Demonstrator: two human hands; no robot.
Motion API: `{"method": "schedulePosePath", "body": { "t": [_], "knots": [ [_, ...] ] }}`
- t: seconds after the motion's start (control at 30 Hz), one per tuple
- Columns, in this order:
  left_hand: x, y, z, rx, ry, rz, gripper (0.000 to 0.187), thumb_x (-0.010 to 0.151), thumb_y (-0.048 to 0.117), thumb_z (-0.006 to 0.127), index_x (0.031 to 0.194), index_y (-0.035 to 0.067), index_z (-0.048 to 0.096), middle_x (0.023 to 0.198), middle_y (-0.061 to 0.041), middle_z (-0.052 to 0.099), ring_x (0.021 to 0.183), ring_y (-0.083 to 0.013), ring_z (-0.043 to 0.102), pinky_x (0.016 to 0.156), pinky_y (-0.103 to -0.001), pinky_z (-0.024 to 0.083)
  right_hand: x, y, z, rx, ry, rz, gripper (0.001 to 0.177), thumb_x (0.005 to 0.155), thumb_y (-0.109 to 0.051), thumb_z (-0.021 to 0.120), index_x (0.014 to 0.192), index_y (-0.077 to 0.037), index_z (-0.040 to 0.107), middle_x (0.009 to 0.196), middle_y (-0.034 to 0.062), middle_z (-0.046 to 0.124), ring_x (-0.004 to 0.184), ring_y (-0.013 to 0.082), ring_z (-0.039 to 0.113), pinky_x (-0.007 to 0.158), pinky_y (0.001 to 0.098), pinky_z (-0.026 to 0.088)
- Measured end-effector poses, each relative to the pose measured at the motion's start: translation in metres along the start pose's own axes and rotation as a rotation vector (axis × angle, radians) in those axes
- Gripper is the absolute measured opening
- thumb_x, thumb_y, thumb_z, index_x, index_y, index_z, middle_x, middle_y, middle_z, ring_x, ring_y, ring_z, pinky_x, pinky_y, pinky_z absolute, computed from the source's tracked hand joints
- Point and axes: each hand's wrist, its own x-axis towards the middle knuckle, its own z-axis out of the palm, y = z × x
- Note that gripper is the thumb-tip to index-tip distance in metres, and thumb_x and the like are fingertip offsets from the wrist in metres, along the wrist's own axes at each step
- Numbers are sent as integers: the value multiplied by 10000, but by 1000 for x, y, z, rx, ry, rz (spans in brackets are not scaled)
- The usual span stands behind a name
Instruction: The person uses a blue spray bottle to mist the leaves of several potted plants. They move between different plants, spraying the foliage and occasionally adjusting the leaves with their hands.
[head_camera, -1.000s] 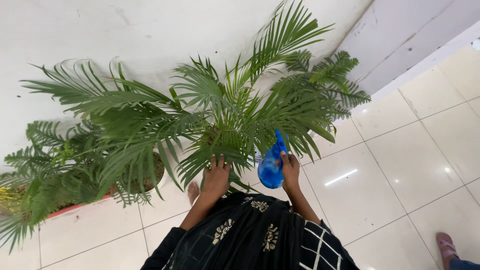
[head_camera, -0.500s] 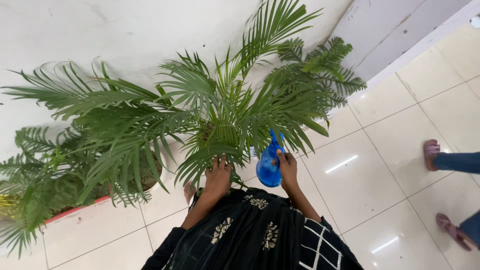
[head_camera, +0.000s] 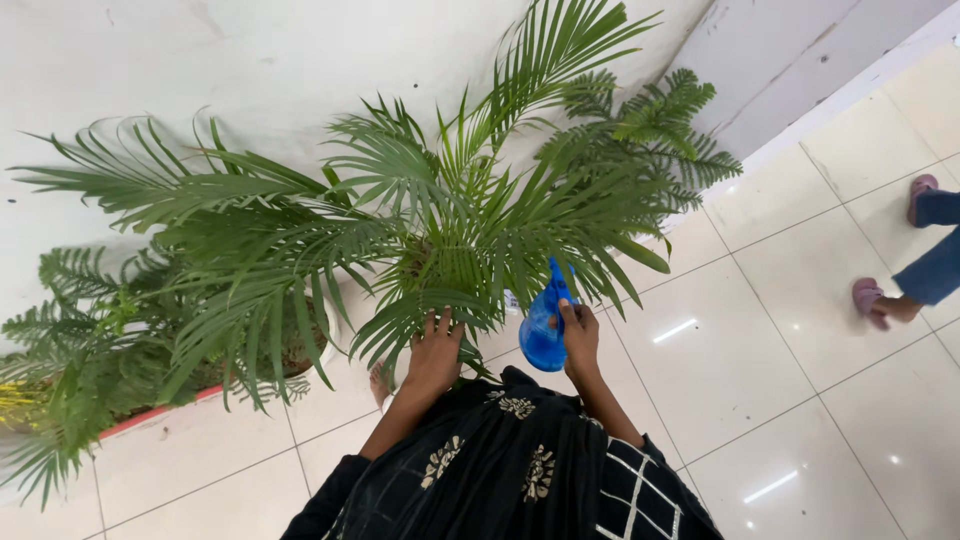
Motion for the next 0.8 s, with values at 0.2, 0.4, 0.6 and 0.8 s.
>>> {"method": "schedulePosePath", "body": {
  "t": [0.2, 0.4, 0.6, 0.8],
  "knots": [
    [3, -1, -1, 4, -19, 5, 717, 756, 90, 786, 1422, 81, 519, 1619, -193, 263, 1491, -437, 250, 1077, -649, 391, -12, -16, 6, 17, -19, 36, 387, 1005, -372, 662, 973, 13, 630, 782, 90, 686, 740, 132, 594, 730, 289, 467],
    [2, -5, -1, 11, -29, 49, 733, 747, 97, 806, 1416, 67, 509, 1617, -204, 259, 1494, -450, 237, 1079, -640, 392, -15, -15, 11, -18, -53, 11, 347, 973, -322, 648, 1004, 24, 649, 780, 106, 686, 728, 153, 612, 693, 312, 451],
    [5, -8, 5, 6, -12, 57, 734, 735, 81, 802, 1412, 79, 519, 1616, -199, 269, 1491, -448, 243, 1084, -643, 387, -16, -8, 17, -95, -139, 79, 337, 974, -312, 659, 1008, 23, 648, 787, 85, 693, 710, 147, 641, 676, 282, 474],
    [1, -9, 10, 51, -81, 53, 741, 751, 171, 836, 1414, 87, 516, 1605, -203, 263, 1492, -456, 221, 1121, -674, 325, -21, -4, 18, -115, -222, 20, 340, 983, -300, 659, 974, 40, 644, 756, 106, 694, 702, 145, 628, 669, 281, 468]
  ]
}}
